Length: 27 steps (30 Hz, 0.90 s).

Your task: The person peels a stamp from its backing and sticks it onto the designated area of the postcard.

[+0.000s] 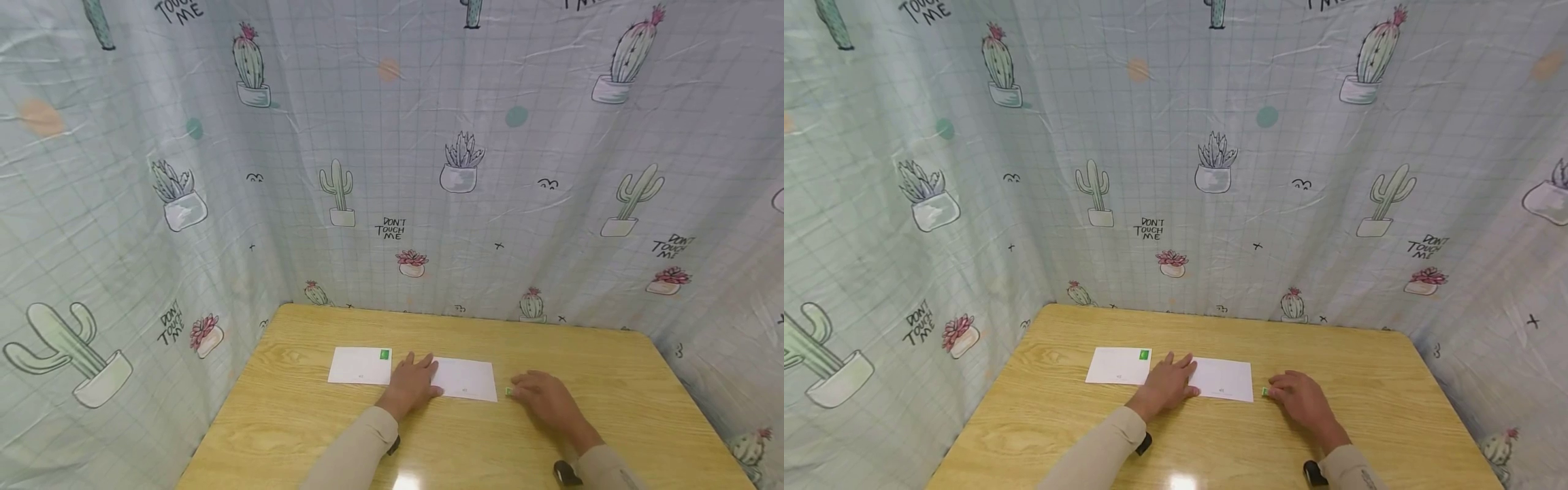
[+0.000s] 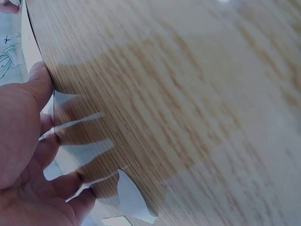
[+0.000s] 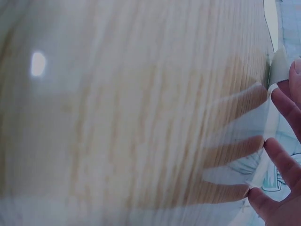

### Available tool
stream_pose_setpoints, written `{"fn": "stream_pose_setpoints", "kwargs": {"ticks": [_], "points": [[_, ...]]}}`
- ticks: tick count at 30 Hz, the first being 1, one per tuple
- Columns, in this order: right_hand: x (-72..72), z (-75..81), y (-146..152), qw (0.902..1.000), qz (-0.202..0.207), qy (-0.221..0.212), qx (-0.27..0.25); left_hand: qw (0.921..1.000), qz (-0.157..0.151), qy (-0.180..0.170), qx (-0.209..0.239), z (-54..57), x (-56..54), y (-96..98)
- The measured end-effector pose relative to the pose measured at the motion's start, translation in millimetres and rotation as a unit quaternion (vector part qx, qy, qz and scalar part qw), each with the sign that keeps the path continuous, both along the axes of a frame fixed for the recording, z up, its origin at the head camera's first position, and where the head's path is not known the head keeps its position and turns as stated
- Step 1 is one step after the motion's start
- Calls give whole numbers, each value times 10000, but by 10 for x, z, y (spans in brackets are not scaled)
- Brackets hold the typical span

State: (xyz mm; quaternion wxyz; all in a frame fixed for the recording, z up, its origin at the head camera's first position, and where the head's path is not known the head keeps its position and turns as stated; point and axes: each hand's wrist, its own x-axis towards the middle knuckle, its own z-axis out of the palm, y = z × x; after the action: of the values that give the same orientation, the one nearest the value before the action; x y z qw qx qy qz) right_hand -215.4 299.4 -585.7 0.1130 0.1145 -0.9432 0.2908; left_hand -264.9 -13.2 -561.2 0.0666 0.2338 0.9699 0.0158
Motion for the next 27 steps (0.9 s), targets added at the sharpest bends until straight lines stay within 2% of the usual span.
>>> {"fn": "stream_pose_setpoints", "kwargs": {"ticks": [9,16,21,27], "points": [[10,9,41,9997,-199,-127,-69,10000,-14,-7,11,-28,-16,21],[7,34,48,9975,-371,-357,-482,10000,23,-26,16,-26,-22,21],[-12,44,54,9972,-447,-340,-487,10000,-8,19,0,-43,-30,13],[-21,110,36,9949,-480,-568,-680,10000,-35,0,20,-46,-40,-4]]}}
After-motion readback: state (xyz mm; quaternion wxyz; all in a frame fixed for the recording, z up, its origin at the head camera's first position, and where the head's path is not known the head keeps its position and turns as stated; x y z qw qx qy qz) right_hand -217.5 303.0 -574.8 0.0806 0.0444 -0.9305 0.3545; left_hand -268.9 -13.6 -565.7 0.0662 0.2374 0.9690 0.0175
